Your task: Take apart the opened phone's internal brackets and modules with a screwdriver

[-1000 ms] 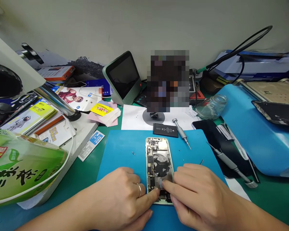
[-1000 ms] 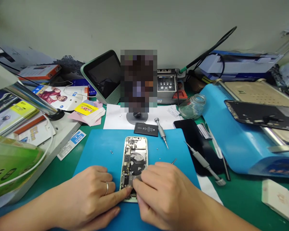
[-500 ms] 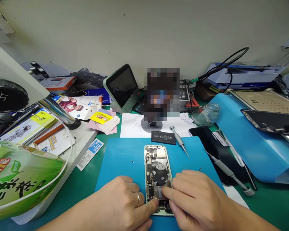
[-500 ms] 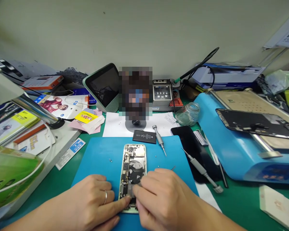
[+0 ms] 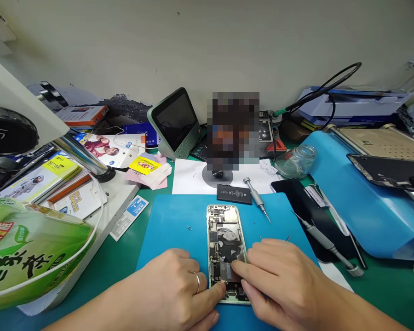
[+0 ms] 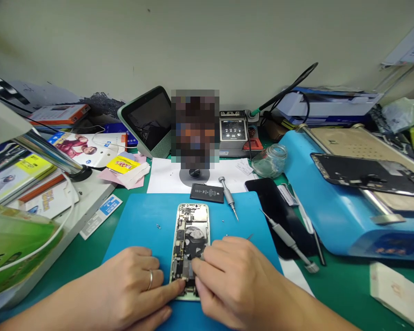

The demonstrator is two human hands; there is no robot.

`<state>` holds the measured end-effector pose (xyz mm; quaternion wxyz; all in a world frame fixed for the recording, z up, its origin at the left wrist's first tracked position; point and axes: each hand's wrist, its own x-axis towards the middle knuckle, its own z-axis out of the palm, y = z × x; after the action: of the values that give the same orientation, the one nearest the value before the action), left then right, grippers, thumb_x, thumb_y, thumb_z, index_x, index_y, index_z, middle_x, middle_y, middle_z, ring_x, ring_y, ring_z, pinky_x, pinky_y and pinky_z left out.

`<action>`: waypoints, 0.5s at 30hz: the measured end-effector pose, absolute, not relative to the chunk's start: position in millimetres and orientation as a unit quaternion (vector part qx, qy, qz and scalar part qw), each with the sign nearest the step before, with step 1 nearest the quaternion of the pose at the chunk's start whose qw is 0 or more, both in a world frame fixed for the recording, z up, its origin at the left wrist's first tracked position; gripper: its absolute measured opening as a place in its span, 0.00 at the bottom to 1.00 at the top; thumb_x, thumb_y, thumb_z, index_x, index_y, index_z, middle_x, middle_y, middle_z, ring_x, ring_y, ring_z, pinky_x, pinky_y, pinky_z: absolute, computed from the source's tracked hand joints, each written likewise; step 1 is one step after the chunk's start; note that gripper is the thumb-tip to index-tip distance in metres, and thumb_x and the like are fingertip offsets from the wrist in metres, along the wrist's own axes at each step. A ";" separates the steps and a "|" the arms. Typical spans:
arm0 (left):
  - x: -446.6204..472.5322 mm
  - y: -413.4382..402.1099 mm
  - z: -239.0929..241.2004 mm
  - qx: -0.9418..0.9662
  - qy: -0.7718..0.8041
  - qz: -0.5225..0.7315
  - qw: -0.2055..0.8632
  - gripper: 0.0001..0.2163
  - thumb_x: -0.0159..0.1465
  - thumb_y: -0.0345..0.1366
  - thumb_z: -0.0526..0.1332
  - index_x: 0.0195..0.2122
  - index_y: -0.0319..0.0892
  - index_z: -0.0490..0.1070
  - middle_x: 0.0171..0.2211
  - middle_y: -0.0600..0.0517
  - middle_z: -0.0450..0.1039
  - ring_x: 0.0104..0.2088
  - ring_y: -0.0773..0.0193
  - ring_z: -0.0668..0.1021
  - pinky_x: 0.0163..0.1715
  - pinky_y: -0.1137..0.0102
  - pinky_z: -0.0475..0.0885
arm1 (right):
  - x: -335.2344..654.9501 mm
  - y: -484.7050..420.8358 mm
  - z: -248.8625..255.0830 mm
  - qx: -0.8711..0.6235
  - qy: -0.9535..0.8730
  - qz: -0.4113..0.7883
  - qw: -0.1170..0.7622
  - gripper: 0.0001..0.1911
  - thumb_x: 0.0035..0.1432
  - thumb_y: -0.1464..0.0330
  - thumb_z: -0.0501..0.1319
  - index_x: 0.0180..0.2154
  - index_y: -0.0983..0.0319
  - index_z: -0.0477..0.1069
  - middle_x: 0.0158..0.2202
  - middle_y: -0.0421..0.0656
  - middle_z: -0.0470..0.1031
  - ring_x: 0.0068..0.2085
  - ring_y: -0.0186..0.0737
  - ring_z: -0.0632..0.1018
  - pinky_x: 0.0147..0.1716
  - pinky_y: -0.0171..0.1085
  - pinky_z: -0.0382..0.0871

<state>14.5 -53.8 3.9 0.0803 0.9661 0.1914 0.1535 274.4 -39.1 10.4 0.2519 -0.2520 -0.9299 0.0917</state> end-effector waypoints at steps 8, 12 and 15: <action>13.2 -54.7 8.2 0.965 0.193 0.172 0.053 0.11 0.73 0.36 0.56 0.47 0.36 0.75 0.21 0.55 0.71 0.20 0.62 0.73 0.18 0.62 0.61 | 277.8 -30.9 9.4 -0.248 -0.934 0.098 0.236 0.09 0.71 0.69 0.59 0.40 0.62 0.77 0.26 0.39 0.72 0.27 0.35 0.69 0.28 0.38 0.57; 9.3 -55.6 6.9 0.966 0.191 0.167 0.049 0.11 0.74 0.38 0.56 0.43 0.37 0.76 0.22 0.55 0.73 0.21 0.62 0.74 0.18 0.61 0.62 | 278.2 -23.8 13.2 -0.277 -0.928 0.122 0.217 0.09 0.71 0.67 0.60 0.38 0.62 0.76 0.26 0.39 0.72 0.28 0.34 0.72 0.29 0.36 0.60; 7.3 -55.7 6.4 0.968 0.188 0.158 0.058 0.12 0.74 0.39 0.56 0.41 0.37 0.75 0.22 0.55 0.73 0.21 0.62 0.74 0.19 0.61 0.63 | 273.0 -19.0 25.5 -0.293 -0.933 0.131 0.164 0.15 0.73 0.65 0.58 0.31 0.60 0.72 0.24 0.38 0.70 0.25 0.34 0.70 0.26 0.37 0.57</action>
<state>7.3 -55.7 6.4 0.0579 0.9676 0.1883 0.1577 273.0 -19.0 25.5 0.1642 -0.2929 -0.9327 0.1315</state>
